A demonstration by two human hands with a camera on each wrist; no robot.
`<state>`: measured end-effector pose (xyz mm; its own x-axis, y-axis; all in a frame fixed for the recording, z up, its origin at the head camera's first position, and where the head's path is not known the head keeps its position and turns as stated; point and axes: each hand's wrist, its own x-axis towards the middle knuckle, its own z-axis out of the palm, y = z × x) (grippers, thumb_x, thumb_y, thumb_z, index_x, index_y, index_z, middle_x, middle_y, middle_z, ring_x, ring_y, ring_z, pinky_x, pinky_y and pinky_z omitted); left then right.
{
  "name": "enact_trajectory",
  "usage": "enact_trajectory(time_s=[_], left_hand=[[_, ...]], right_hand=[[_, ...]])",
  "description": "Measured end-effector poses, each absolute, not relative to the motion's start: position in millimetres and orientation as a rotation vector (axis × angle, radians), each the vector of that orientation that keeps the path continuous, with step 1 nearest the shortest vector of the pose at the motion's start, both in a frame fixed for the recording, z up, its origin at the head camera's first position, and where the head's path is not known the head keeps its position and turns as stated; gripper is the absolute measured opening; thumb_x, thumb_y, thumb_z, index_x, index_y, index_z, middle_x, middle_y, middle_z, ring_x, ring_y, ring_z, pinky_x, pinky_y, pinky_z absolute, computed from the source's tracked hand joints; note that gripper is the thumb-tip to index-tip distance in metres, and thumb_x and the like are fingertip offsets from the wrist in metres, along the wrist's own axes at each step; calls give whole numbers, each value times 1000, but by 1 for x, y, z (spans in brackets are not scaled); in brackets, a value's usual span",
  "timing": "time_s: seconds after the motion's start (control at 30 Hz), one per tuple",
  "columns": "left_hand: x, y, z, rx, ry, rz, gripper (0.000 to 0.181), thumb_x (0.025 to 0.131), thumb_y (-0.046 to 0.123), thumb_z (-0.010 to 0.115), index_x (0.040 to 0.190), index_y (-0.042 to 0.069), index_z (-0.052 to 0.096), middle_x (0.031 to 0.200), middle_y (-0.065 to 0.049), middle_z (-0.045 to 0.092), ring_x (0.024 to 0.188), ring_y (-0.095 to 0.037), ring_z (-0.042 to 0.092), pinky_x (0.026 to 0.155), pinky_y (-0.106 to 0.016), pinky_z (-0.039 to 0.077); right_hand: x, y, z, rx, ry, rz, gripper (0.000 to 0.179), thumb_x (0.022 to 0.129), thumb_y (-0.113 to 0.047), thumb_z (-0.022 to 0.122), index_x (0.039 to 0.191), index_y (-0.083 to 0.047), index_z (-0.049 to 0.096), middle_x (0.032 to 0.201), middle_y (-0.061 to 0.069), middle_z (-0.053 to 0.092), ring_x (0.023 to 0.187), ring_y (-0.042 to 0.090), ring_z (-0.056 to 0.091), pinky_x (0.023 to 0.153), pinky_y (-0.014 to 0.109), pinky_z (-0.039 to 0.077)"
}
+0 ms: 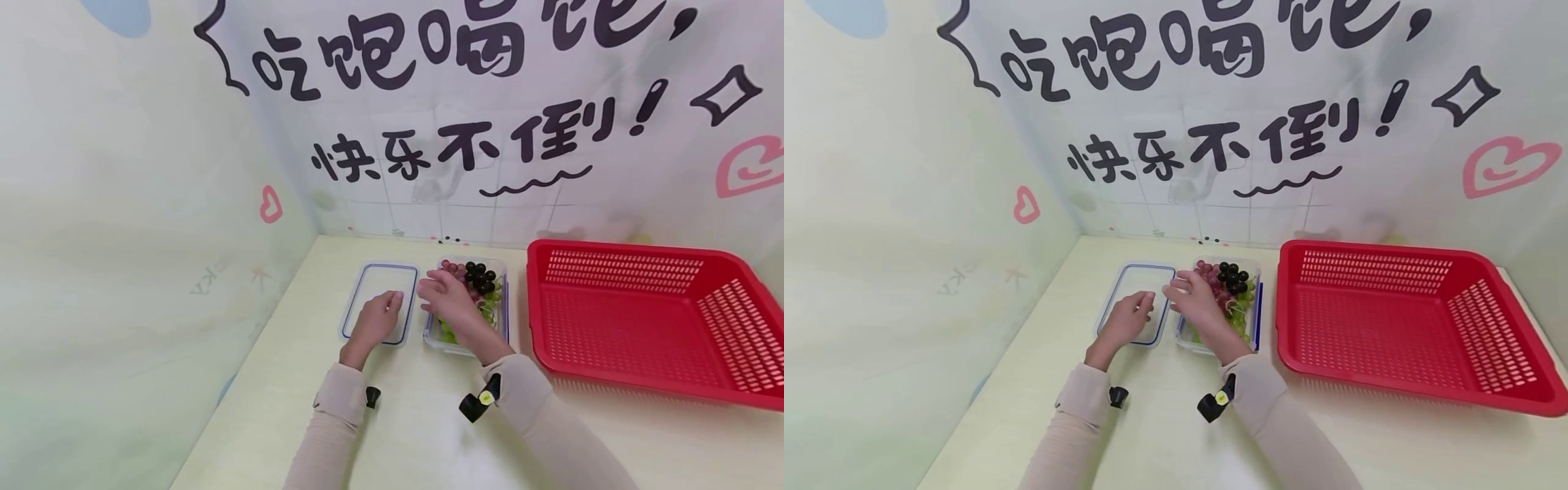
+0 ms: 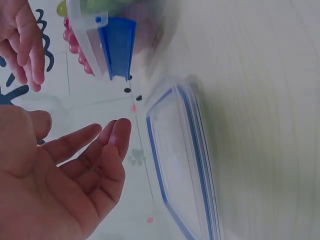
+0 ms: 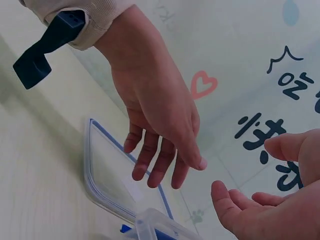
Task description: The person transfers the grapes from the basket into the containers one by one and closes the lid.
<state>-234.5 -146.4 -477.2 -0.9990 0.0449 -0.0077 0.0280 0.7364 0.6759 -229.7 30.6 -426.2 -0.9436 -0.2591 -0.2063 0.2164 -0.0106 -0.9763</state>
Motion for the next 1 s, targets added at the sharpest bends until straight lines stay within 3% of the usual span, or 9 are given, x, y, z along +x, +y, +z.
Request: enact_trajectory(time_s=[0.13, 0.23, 0.33, 0.47, 0.57, 0.83, 1.0], left_hand=[[-239, -160, -477, 13, 2939, 1122, 45, 107, 36, 38, 119, 4, 66, 103, -14, 68, 90, -26, 62, 82, -42, 51], [-242, -168, -478, -21, 2948, 1109, 42, 108, 36, 38, 107, 4, 66, 85, -11, 61, 75, -22, 53, 69, -35, 45], [-245, -174, -479, -70, 2953, 1101, 41, 107, 36, 39, 109, 5, 66, 82, -7, 57, 71, -20, 50, 65, -32, 41], [-249, -181, -479, -112, 2941, 1089, 44, 107, 36, 40, 126, 6, 64, 103, -12, 68, 88, -24, 61, 79, -39, 51], [-250, -186, -478, -132, 2927, 1088, 46, 106, 36, 41, 134, 5, 61, 124, -16, 67, 103, -29, 63, 91, -46, 51], [-252, -196, -481, -167, 2929, 1076, 45, 105, 34, 43, 135, 5, 60, 126, -19, 65, 112, -33, 63, 93, -49, 51], [-252, -200, -480, -189, 2955, 1060, 44, 104, 32, 46, 135, 3, 59, 121, -19, 66, 107, -33, 63, 91, -48, 52]], right_hand=[[-227, 16, -432, -12, 1971, -1961, 67, 99, -22, 60, 154, -4, 26, 153, 20, 40, 132, 35, 51, 106, 46, 45], [-226, 8, -436, 17, 2003, -1903, 71, 99, -27, 61, 155, -4, 23, 156, 18, 36, 133, 35, 50, 111, 49, 39], [-226, 0, -440, 49, 2019, -1859, 73, 98, -31, 62, 155, -5, 24, 157, 16, 35, 135, 35, 48, 114, 51, 35], [-227, -11, -442, 111, 2011, -1851, 76, 98, -34, 62, 156, -5, 21, 158, 17, 33, 142, 35, 39, 116, 51, 32], [-227, -20, -447, 162, 2043, -1824, 79, 97, -37, 62, 156, -4, 20, 159, 17, 30, 145, 36, 32, 117, 52, 29], [-226, -43, -468, 254, 2206, -1786, 78, 98, -38, 61, 155, -1, 23, 158, 22, 27, 145, 38, 30, 117, 52, 29], [-227, -53, -478, 282, 2307, -1778, 76, 96, -32, 64, 153, 1, 27, 154, 26, 29, 143, 39, 33, 116, 51, 31]])
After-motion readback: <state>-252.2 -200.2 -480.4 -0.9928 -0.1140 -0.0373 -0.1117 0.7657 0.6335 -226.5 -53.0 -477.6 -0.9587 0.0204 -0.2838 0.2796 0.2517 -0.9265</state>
